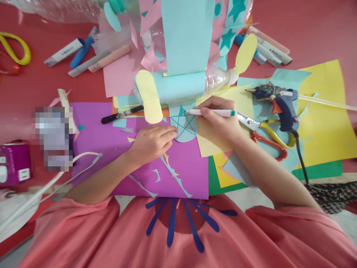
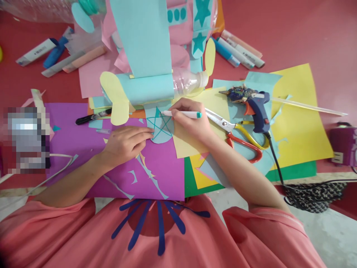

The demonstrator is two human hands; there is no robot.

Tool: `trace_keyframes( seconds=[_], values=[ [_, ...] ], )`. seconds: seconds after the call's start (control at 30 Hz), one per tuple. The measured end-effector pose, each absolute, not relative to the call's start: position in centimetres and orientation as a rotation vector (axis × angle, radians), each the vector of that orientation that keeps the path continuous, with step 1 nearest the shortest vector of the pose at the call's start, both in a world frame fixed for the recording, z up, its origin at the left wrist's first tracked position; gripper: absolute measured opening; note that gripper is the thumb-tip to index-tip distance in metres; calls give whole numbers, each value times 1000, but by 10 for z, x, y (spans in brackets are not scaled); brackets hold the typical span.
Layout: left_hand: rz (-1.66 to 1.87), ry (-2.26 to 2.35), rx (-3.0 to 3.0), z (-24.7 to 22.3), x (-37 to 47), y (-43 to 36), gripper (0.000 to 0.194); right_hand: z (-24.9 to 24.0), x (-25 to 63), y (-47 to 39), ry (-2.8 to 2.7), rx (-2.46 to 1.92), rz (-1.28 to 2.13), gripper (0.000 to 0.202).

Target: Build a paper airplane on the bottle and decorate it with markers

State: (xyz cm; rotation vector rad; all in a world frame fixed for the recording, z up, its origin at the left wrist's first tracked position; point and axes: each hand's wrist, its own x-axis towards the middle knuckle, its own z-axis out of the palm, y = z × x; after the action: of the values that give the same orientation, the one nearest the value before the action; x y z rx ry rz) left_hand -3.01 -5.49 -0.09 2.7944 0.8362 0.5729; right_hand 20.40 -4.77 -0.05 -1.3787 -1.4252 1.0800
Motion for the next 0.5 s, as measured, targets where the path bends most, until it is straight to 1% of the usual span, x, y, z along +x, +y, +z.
trace_keyframes(
  seconds=[0.33, 0.5],
  values=[
    [666, 799, 2822, 1, -27, -53, 27, -1, 201, -49, -1461, -1431, 1088, 9],
    [674, 788, 2828, 1, -27, -53, 27, 3, 201, -49, -1474, -1417, 1143, 14]
  ],
)
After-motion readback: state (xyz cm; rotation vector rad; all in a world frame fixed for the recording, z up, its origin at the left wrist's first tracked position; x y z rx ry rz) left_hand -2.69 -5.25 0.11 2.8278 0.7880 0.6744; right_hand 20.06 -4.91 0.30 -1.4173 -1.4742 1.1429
